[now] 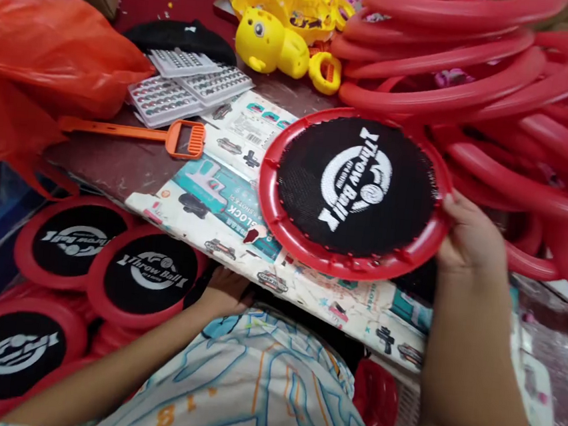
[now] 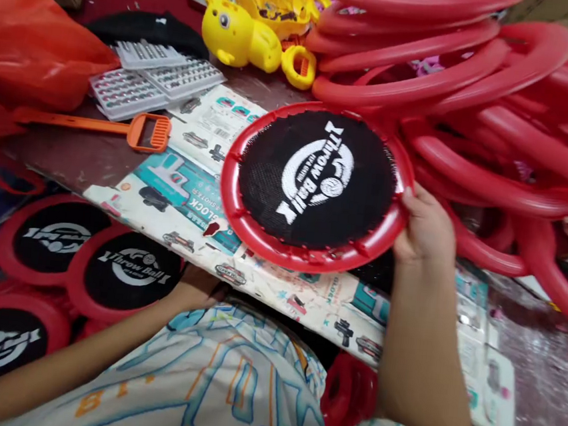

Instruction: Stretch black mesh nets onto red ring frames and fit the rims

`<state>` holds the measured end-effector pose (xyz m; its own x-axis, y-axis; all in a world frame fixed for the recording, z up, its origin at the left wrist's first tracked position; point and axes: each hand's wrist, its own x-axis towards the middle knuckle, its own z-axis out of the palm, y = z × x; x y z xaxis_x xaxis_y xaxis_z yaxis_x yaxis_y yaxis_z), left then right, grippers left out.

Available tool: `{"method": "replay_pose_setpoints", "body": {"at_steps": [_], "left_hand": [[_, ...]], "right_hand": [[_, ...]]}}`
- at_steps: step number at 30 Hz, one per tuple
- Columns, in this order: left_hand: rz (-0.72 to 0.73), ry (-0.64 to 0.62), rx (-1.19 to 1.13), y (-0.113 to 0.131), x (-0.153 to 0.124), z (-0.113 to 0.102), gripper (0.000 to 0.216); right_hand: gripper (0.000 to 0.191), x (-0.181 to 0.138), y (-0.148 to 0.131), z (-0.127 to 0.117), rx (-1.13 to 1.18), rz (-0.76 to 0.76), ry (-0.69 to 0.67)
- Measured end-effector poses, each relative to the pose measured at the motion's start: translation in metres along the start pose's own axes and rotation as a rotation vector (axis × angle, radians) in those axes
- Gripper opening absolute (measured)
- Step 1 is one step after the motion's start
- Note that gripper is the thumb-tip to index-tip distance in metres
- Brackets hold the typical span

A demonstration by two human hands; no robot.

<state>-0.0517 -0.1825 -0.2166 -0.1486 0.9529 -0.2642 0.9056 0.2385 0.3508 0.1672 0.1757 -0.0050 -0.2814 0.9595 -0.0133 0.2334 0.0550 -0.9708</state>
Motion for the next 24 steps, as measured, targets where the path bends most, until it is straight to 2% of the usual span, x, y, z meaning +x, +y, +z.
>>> {"method": "replay_pose_setpoints", "body": {"at_steps": [4, 7, 11, 14, 17, 20, 22, 23, 24], "left_hand": [[-0.003, 0.051, -0.04, -0.007, -0.009, 0.003, 0.037], [0.041, 0.107, -0.093, -0.013, -0.01, 0.003, 0.03], [0.106, 0.218, -0.205, -0.019, -0.017, -0.004, 0.028], [0.079, 0.361, -0.306, -0.03, -0.034, -0.019, 0.024], [-0.012, 0.546, -0.4, -0.042, -0.056, -0.046, 0.023], [-0.102, 0.71, -0.523, -0.037, -0.063, -0.09, 0.015], [-0.31, 0.711, -0.953, -0.02, -0.052, -0.128, 0.014], [-0.415, 0.669, -1.234, -0.008, -0.043, -0.148, 0.023], [-0.46, 0.617, -1.521, 0.004, -0.032, -0.167, 0.034]], "right_hand": [[0.035, -0.042, -0.016, 0.027, -0.089, 0.015, -0.084], [0.048, -0.062, -0.026, 0.035, -0.195, 0.064, -0.143], [0.04, -0.074, -0.032, 0.037, -0.401, 0.051, -0.202], [0.033, -0.079, -0.04, 0.036, -0.598, -0.075, -0.182], [0.024, -0.071, -0.059, 0.035, -0.813, -0.263, -0.139], [0.023, -0.036, -0.087, 0.041, -0.982, -0.455, -0.071], [0.03, 0.002, -0.108, 0.049, -1.064, -0.56, -0.043], [0.037, 0.022, -0.12, 0.055, -1.098, -0.605, -0.025], [0.042, 0.043, -0.132, 0.061, -1.127, -0.645, -0.011]]}}
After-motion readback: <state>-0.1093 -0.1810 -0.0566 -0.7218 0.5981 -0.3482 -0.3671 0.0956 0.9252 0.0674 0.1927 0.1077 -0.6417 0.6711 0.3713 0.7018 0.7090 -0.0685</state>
